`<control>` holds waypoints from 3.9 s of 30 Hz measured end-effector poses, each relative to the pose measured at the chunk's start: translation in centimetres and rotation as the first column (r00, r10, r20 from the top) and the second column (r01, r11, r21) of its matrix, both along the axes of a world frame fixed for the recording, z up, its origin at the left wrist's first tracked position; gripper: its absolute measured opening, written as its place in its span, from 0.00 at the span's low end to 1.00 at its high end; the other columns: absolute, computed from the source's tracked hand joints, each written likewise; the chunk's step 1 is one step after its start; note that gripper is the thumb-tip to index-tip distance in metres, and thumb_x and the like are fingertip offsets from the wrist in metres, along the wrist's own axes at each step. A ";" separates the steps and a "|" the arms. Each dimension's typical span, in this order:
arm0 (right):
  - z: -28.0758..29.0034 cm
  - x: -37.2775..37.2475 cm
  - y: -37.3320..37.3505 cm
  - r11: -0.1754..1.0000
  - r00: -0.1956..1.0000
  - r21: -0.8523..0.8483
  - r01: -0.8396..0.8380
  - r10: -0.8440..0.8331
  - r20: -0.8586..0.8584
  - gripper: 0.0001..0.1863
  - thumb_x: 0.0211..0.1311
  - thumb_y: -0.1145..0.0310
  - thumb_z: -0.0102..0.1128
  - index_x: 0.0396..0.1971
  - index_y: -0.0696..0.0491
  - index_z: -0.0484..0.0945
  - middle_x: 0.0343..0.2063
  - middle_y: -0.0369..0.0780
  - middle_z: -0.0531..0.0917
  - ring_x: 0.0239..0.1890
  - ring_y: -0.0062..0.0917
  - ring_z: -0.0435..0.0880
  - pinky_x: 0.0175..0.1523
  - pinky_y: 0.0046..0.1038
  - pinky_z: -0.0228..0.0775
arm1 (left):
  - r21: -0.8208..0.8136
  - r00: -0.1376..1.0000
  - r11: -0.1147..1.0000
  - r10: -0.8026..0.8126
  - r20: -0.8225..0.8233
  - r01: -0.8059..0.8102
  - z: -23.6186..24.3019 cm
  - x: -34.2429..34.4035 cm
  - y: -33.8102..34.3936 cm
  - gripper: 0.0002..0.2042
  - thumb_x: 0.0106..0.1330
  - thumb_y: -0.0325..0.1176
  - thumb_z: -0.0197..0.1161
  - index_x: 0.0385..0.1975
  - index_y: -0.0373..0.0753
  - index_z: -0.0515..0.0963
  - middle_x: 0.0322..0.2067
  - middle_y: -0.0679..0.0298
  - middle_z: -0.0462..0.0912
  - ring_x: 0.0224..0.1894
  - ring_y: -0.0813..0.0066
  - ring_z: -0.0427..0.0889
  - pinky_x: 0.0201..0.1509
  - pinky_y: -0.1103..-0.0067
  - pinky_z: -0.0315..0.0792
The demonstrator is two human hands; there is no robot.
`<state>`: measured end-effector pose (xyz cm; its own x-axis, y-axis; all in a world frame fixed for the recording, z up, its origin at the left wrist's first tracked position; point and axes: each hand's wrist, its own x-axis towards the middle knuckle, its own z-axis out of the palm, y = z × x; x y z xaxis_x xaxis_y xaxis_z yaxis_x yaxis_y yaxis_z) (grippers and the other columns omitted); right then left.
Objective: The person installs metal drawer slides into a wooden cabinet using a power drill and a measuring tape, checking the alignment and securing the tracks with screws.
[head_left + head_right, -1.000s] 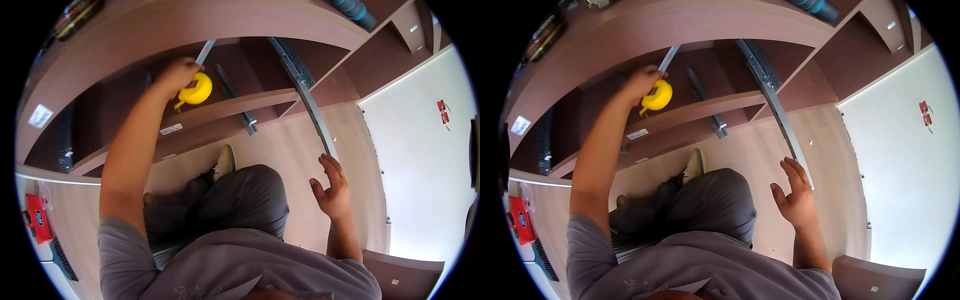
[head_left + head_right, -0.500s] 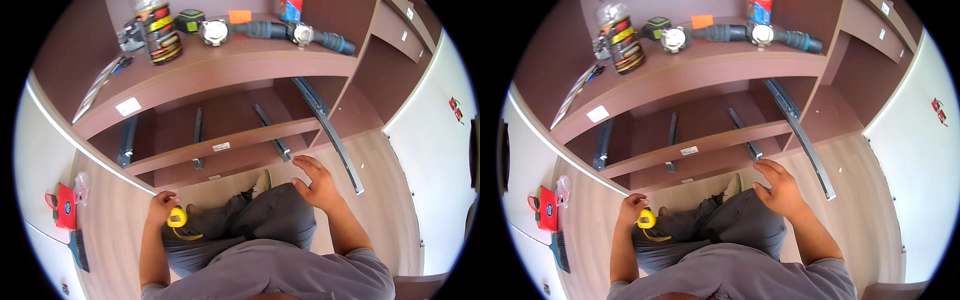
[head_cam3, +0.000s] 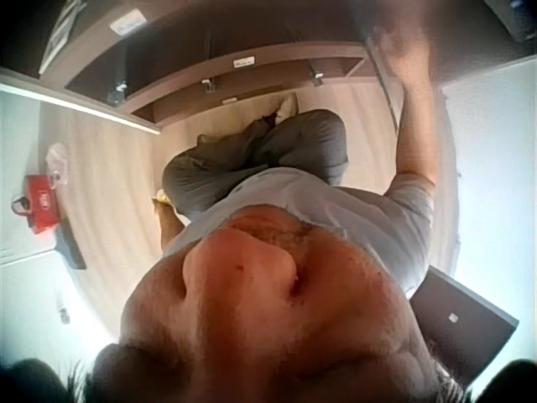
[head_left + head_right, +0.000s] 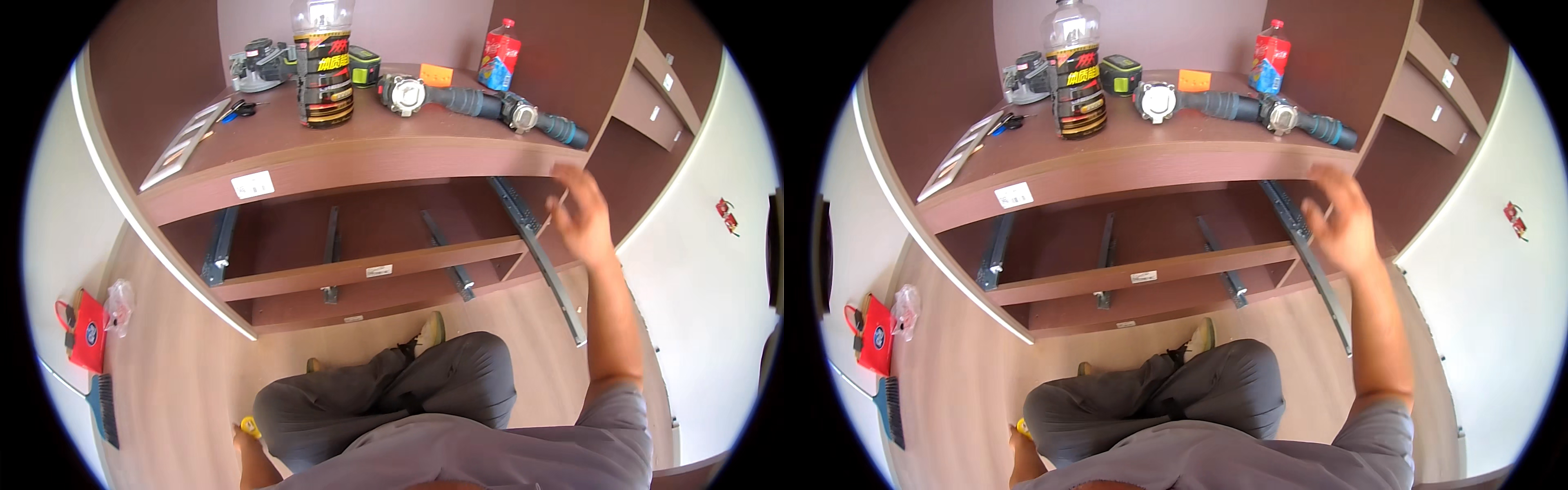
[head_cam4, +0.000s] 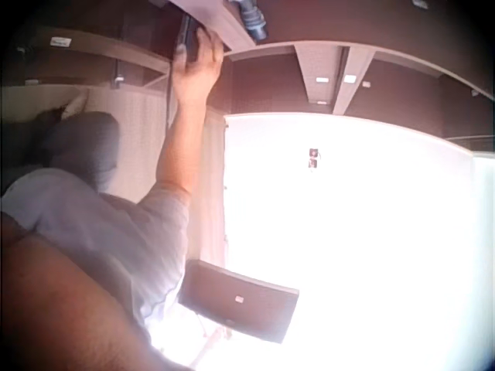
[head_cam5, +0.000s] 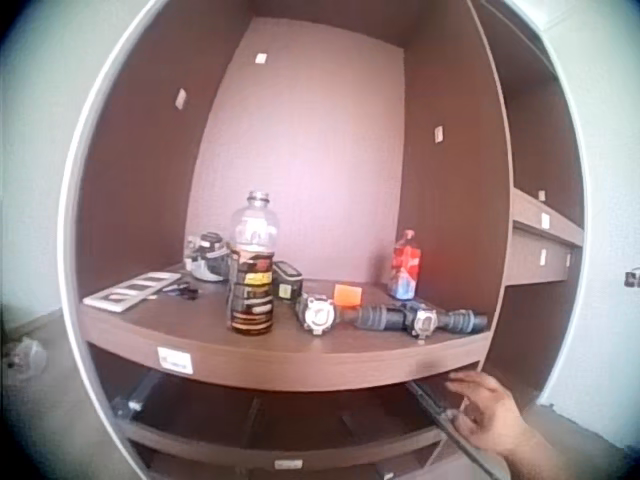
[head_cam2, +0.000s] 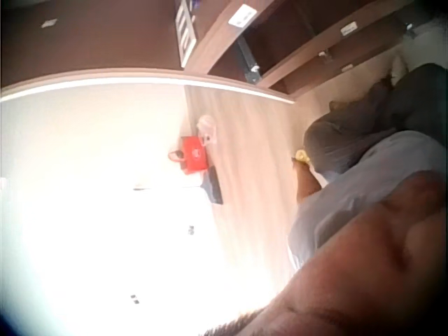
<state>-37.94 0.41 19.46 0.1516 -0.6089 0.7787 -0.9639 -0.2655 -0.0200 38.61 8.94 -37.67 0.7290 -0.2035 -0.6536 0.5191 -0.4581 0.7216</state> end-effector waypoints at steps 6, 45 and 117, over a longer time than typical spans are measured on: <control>8.1 -5.7 -10.5 0.974 0.962 0.085 0.209 -0.189 -0.197 0.30 0.52 0.73 0.64 0.60 0.54 0.78 0.61 0.48 0.79 0.64 0.45 0.76 0.69 0.38 0.69 | 0.385 0.855 0.903 -0.347 0.386 0.192 1.3 2.1 2.5 0.29 0.75 0.56 0.57 0.45 0.29 0.83 0.40 0.47 0.88 0.38 0.53 0.89 0.41 0.64 0.84; -22.1 14.2 0.3 0.894 0.646 0.199 -0.402 0.123 0.754 0.46 0.44 0.67 0.77 0.66 0.58 0.64 0.52 0.52 0.80 0.50 0.49 0.83 0.55 0.42 0.76 | -0.828 0.311 -0.253 -0.840 0.444 0.500 32.4 -48.6 -12.4 0.31 0.66 0.42 0.74 0.64 0.36 0.70 0.58 0.61 0.79 0.62 0.70 0.76 0.68 0.69 0.69; -31.4 1.4 -7.2 0.777 -0.781 -0.474 -0.414 -0.035 0.624 0.52 0.60 0.64 0.63 0.81 0.49 0.43 0.77 0.34 0.55 0.79 0.31 0.54 0.79 0.42 0.48 | -0.784 0.045 0.091 -0.996 -0.080 0.614 32.2 -74.1 -43.7 0.17 0.74 0.42 0.61 0.55 0.38 0.74 0.44 0.61 0.88 0.31 0.74 0.85 0.37 0.71 0.83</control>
<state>-36.49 -6.77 -11.95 -0.2307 -0.9678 -0.1005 0.8718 -0.1597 -0.4632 -35.47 -34.75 -5.46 -0.6071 -0.7352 -0.3014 0.3104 -0.5686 0.7618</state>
